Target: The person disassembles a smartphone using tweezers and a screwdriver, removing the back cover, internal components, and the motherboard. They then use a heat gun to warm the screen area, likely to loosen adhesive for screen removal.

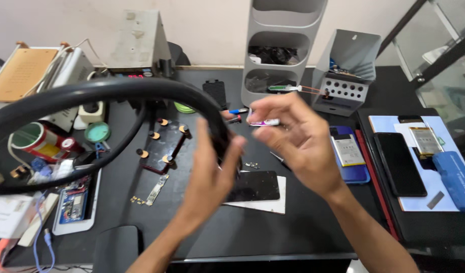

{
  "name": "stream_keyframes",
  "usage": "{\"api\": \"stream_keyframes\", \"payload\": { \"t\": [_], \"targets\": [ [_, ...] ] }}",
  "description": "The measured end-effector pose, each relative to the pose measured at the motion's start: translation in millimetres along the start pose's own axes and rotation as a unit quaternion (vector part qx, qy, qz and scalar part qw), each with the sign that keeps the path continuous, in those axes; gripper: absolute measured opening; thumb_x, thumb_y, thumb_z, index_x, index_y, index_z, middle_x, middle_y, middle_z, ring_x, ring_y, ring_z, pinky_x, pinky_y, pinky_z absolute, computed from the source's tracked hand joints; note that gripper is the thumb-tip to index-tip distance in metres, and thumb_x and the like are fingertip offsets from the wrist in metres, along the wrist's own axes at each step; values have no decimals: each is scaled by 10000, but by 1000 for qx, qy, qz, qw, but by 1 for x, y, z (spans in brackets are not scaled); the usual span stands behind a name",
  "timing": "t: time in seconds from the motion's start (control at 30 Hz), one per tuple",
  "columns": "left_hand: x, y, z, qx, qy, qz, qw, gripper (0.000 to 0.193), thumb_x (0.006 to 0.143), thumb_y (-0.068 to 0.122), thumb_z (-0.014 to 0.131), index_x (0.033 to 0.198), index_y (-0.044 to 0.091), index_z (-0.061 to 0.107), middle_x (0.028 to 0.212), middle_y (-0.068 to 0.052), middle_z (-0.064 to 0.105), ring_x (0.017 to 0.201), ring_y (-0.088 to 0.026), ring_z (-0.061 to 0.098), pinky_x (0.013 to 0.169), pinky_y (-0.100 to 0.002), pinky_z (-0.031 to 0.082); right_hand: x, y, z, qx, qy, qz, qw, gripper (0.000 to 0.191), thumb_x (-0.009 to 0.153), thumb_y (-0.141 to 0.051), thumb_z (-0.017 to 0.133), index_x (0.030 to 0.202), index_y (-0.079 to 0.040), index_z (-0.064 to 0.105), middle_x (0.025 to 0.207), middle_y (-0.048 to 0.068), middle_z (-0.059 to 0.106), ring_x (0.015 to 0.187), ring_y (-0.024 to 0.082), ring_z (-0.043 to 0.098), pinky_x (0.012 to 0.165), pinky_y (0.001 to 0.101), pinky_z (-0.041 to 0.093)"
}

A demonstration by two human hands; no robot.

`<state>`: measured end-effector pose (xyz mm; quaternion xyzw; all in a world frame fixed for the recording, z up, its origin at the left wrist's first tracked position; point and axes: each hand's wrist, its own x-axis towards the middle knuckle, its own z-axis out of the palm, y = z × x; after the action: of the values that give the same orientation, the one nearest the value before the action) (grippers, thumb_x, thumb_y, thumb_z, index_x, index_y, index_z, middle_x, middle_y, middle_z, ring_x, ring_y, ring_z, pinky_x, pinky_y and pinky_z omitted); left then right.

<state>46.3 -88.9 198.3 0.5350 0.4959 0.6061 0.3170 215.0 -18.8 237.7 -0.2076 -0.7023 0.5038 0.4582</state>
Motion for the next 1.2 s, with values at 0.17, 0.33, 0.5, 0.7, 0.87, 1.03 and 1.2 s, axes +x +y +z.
{"api": "stream_keyframes", "payload": {
  "t": [0.17,0.33,0.5,0.7,0.87,1.03,1.2],
  "targets": [
    [36,2,-23,-110,66,65,990,273,1059,71,610,1247,70,411,861,5,554,777,-83,593,734,-233,515,-27,62,-15,-157,70,39,984,174,997,-118,707,1151,-49,665,1040,58,677,949,104,655,848,260,541],
    [33,-19,-17,-85,105,26,990,221,1023,111,692,997,69,476,694,24,466,555,-44,491,503,-215,407,-89,113,-9,-374,-81,-8,924,399,856,-309,782,1179,-101,675,1228,143,613,1188,295,578,1037,445,431],
    [30,-39,-24,-86,141,-32,986,281,1009,154,690,810,66,512,587,29,494,459,-41,450,422,-232,352,-116,136,-6,-487,-121,-66,863,700,801,-496,757,1344,-87,589,1410,187,508,1354,351,439,1118,573,213],
    [15,-50,-27,-114,125,-27,985,408,1024,168,698,669,76,520,570,13,552,463,-57,512,447,-239,408,-127,141,-6,-482,-143,-7,865,716,788,-532,785,1339,-124,580,1343,87,545,1310,261,489,1147,544,226],
    [4,-65,0,-146,-7,-110,983,273,1004,163,704,800,83,540,645,48,533,568,-27,492,516,-207,381,-128,144,-11,-456,-102,-48,883,868,709,-579,808,1360,-62,558,1368,119,543,1308,287,486,1128,530,242],
    [-6,-77,22,-222,-118,-93,963,177,1037,160,661,1073,90,502,945,59,490,840,-10,459,710,-194,400,-130,147,-24,-396,13,-43,917,782,731,-516,828,1317,-57,587,1364,130,595,1306,307,553,1123,452,351],
    [-3,-86,19,-184,-106,-82,974,187,1047,206,629,1101,90,493,952,37,493,845,-29,467,722,-207,412,-125,149,-28,-345,43,-13,938,768,724,-491,861,1299,-49,605,1325,128,620,1268,320,588,1095,417,410]
  ]
}}
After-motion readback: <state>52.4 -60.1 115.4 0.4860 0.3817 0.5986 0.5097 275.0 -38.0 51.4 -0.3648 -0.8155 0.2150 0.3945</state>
